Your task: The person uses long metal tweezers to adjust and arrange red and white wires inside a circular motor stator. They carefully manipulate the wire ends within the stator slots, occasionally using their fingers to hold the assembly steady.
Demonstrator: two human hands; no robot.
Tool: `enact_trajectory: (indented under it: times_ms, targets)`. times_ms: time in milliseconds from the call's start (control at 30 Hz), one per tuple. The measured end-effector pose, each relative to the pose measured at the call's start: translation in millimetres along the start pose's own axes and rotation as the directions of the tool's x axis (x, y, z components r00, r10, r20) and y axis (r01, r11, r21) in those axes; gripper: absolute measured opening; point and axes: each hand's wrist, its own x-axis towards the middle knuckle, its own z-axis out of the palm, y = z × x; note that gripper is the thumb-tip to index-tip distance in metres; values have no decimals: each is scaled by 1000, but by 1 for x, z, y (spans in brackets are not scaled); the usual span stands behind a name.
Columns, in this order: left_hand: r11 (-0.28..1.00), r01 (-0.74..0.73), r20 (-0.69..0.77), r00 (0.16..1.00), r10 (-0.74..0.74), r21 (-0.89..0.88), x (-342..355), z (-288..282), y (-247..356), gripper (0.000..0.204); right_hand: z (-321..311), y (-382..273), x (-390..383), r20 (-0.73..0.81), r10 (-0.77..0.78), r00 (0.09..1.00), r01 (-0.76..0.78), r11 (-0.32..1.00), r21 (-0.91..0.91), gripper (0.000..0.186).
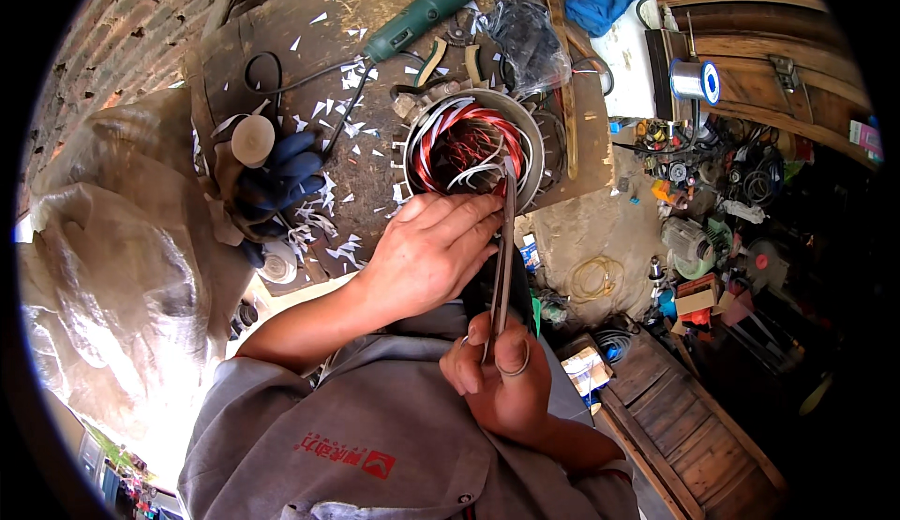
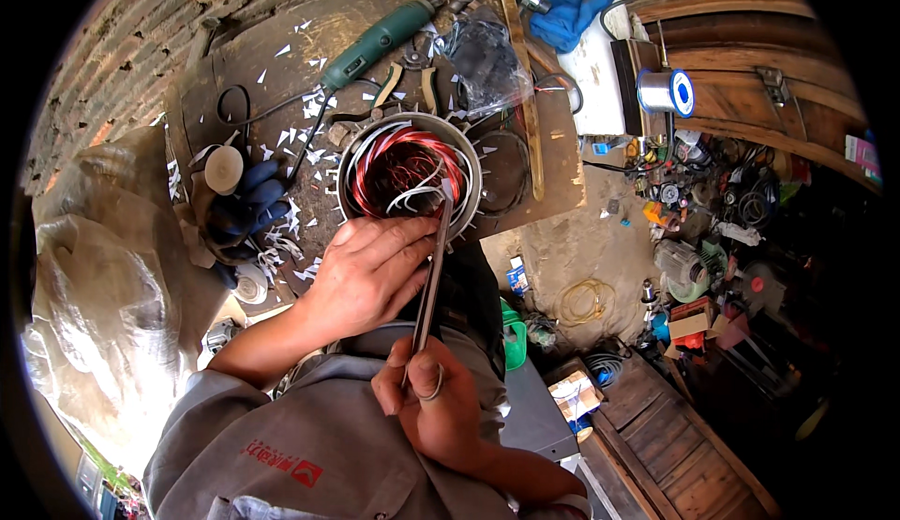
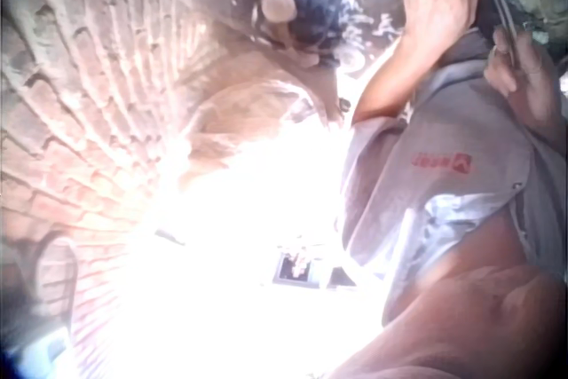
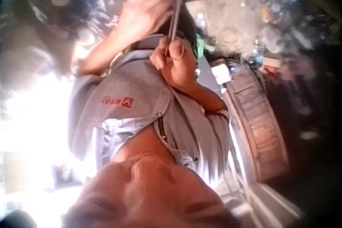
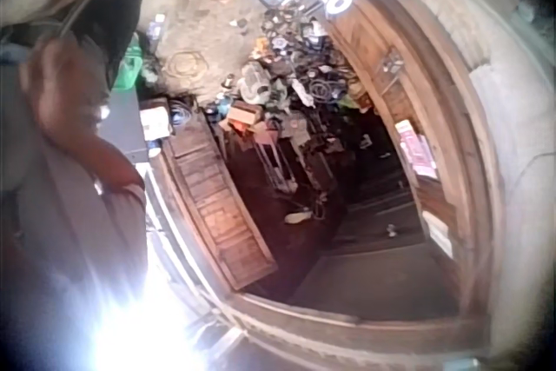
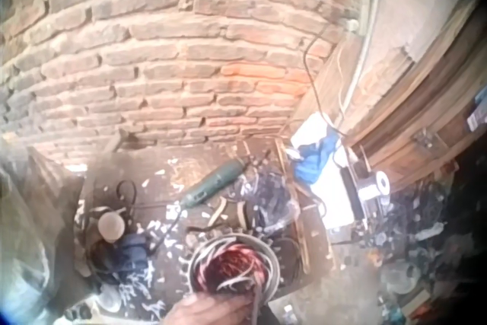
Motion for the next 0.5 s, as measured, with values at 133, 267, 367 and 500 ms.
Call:
enact_trajectory:
  times_ms: [133,267,367,500]
  targets:
    - [1000,-10,-10,1000,10,-5,-1,0,-1,34,-7,5,5,60,-6,998,-4,984,178,36]
    - [1000,-19,-17,1000,19,-3,0,-1,-2,34,-6,6,3,29,-14,999,9,984,179,32]
    - [1000,-29,-29,999,29,9,-1,1,-3,34,-2,1,5,4,9,1000,-9,985,172,31]
    - [999,-36,-29,999,36,8,-1,0,-3,34,-2,-7,7,22,20,1000,-21,998,52,34]
